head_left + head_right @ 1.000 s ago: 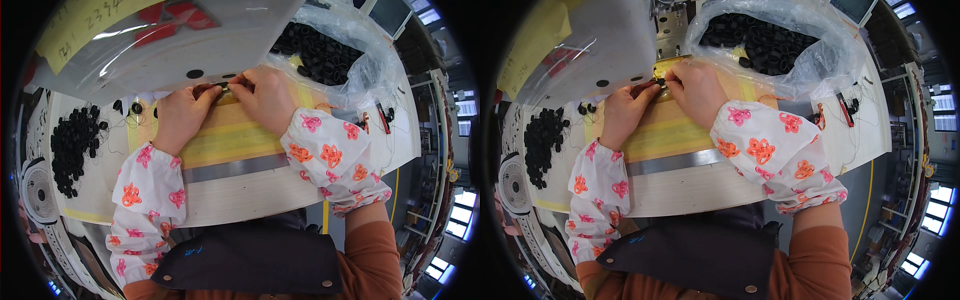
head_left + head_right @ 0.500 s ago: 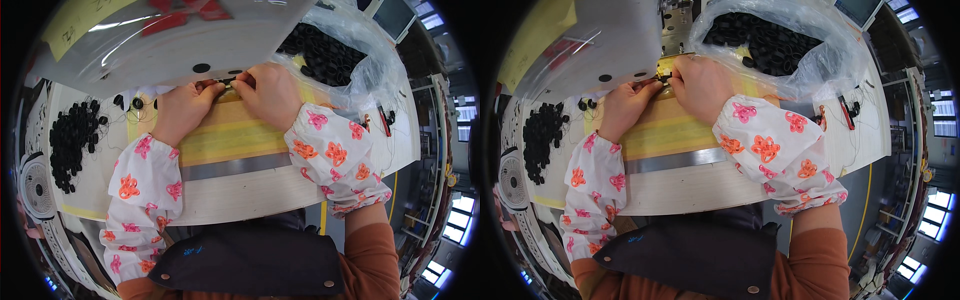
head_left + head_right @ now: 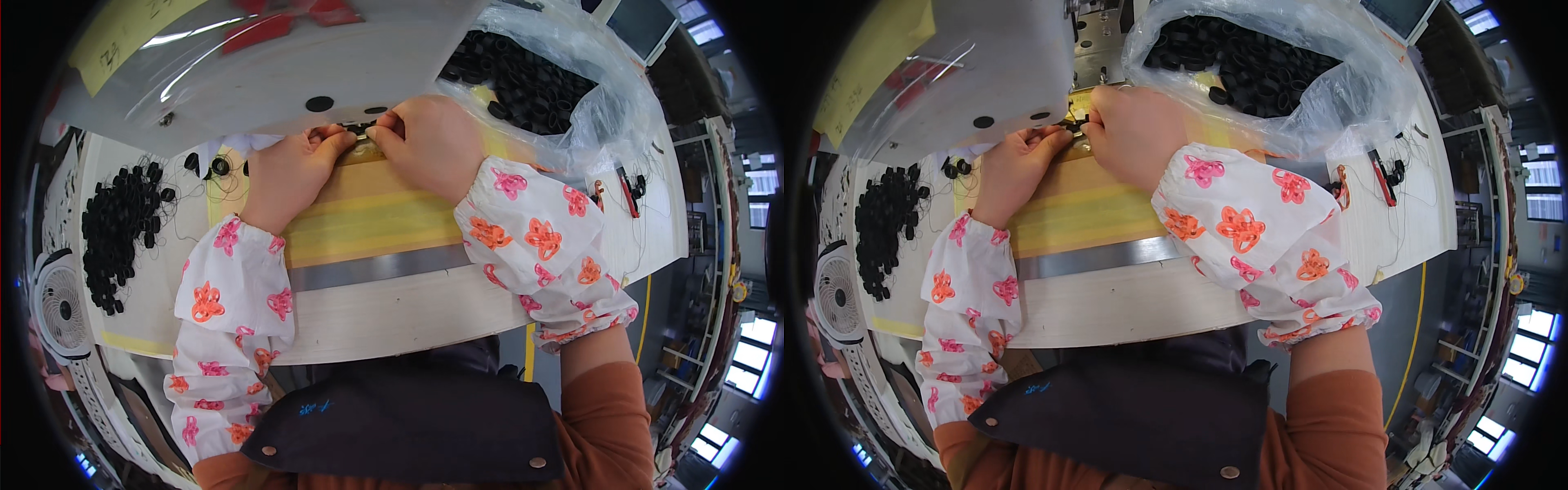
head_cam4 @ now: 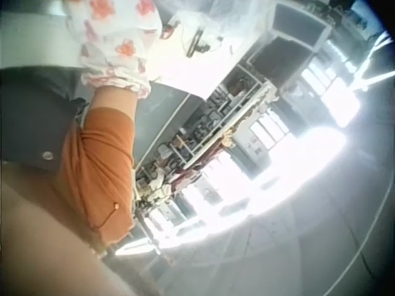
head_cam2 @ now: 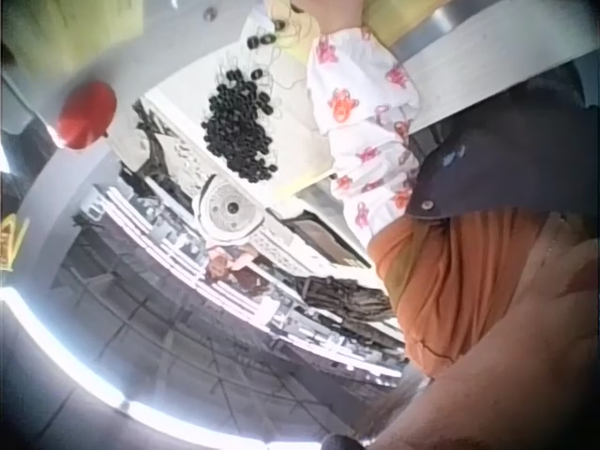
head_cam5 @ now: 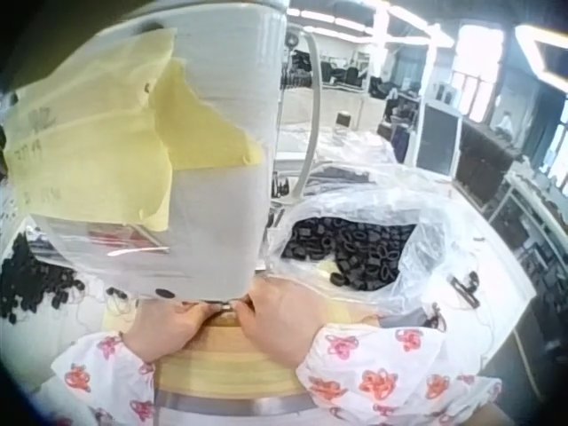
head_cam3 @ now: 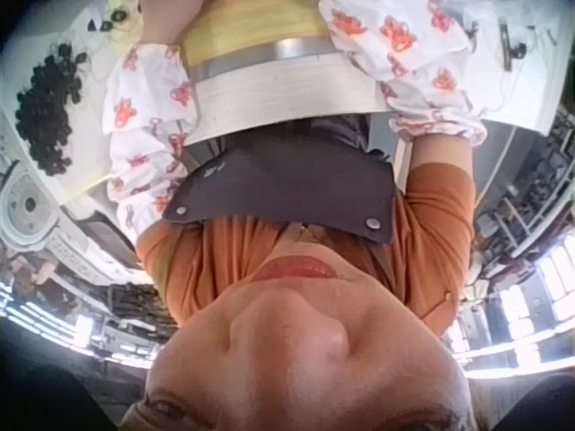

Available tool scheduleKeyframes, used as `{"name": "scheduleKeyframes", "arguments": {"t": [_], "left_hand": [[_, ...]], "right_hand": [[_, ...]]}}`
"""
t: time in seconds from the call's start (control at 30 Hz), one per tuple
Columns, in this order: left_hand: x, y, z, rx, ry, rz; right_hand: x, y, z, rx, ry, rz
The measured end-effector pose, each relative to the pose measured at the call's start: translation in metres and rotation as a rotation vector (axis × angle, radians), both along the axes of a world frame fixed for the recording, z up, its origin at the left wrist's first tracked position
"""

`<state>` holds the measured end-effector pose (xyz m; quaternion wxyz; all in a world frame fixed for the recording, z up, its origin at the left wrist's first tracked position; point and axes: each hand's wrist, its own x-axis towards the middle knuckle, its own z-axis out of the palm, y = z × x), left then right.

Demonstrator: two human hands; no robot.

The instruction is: Using a sewing machine to attach small black components to a yellow substrate.

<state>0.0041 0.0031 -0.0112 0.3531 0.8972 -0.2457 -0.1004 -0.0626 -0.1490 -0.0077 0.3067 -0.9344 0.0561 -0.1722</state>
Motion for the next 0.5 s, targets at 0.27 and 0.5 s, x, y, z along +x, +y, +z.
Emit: {"name": "scheduleKeyframes", "arguments": {"t": [0.27,0.5], "left_hand": [[-0.006,-0.014,0.021,0.03,-0.055,-0.024],[-0.022,0.0,0.004,0.063,-0.318,-0.025]], "right_hand": [[-0.006,-0.009,0.009,-0.035,-0.002,-0.027],[-0.012,-0.006,-0.017,0.027,-0.113,0.007]]}}
